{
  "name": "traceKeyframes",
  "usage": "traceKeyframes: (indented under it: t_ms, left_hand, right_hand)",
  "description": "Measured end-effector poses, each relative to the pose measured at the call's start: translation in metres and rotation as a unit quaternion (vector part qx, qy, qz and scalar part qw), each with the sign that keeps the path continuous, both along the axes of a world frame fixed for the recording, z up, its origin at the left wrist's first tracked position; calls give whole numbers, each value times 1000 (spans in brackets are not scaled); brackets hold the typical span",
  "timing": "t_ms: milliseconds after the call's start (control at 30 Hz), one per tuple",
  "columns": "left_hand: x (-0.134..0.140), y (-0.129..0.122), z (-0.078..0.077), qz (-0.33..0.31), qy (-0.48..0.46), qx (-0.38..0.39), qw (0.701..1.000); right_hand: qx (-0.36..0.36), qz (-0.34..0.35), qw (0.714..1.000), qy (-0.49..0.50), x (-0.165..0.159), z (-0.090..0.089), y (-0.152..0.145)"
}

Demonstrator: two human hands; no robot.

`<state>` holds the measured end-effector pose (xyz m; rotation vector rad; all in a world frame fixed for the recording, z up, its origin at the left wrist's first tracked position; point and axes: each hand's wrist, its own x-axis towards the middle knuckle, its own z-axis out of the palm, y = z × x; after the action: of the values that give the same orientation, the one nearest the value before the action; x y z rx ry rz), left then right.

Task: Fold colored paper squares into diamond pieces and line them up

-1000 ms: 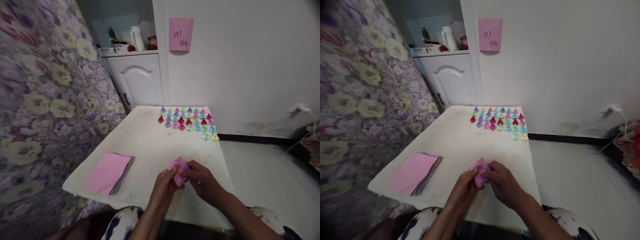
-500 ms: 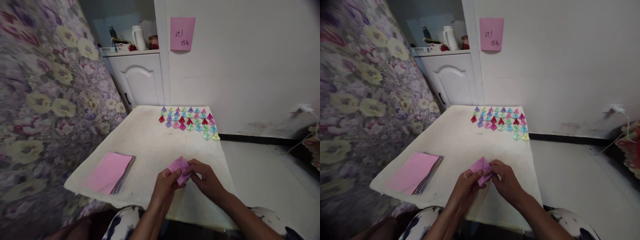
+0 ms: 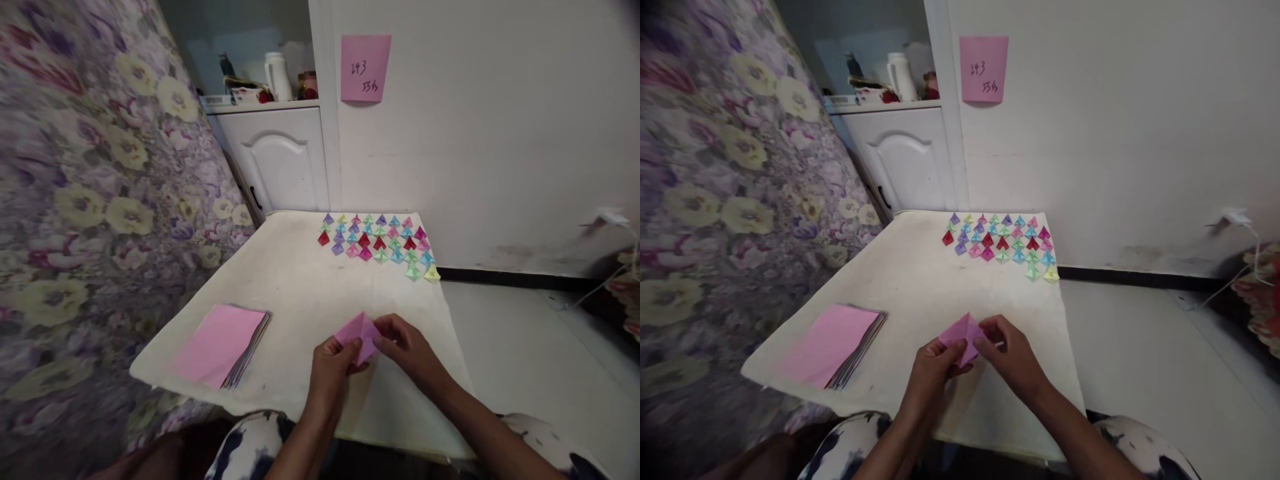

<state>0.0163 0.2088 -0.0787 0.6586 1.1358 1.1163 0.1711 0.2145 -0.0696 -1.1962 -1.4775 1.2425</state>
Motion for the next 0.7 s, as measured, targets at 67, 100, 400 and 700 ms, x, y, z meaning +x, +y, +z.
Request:
traceKeyframes:
  t_ms: [67,100,400,700]
  left_hand:
    - [2,-1,-1,-2,7,-1,1000]
    - [3,-1,-1,-3,8,-2,1000]
    - [-3,-1,3,-35,-25,19,999]
    - [-7,0,6,-67,-11,29,997]
  right_hand:
    - [-7,-16,999,-46,-4,-6,1]
    - [-11,-21,998,-57,-6,-9,2]
    - [-97,32,992,73,-3,-10,8]
    - [-110,34,990,79,1,-12,12]
